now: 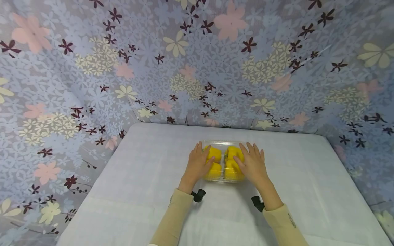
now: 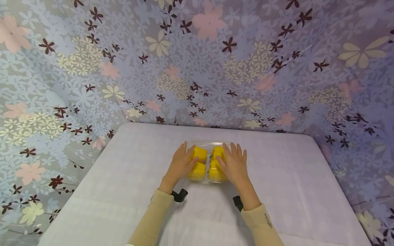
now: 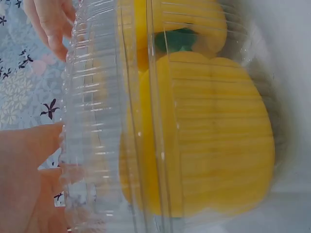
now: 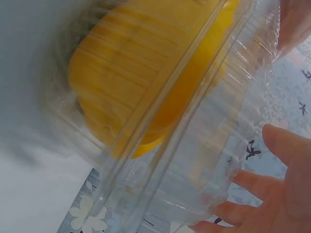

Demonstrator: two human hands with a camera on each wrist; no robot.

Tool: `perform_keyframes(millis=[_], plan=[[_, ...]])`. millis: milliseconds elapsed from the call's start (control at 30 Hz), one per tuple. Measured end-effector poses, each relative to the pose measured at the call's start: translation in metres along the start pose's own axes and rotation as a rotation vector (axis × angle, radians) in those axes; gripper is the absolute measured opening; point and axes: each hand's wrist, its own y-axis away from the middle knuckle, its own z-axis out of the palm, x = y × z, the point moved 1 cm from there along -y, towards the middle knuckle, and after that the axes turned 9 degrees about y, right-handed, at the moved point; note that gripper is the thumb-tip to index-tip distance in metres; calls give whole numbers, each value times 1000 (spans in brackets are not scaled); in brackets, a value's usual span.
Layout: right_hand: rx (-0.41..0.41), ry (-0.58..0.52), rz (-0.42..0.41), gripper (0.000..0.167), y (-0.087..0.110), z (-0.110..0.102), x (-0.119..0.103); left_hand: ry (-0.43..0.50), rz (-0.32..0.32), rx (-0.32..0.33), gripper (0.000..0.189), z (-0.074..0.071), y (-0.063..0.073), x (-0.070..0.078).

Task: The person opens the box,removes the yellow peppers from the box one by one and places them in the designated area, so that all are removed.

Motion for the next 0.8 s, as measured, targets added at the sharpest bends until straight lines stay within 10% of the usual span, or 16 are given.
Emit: perform_keyframes(millis=[233,533,800], plan=[[-12,-18,-15,62,4,-4,0,23,-21,43,57,2,4,-10],[11,-96,3,62,16,-9,15,359,-159,102,54,4,23,-52],[-59,-110,43,59,32,-2,26,491,-154,50,48,16,44,-69]])
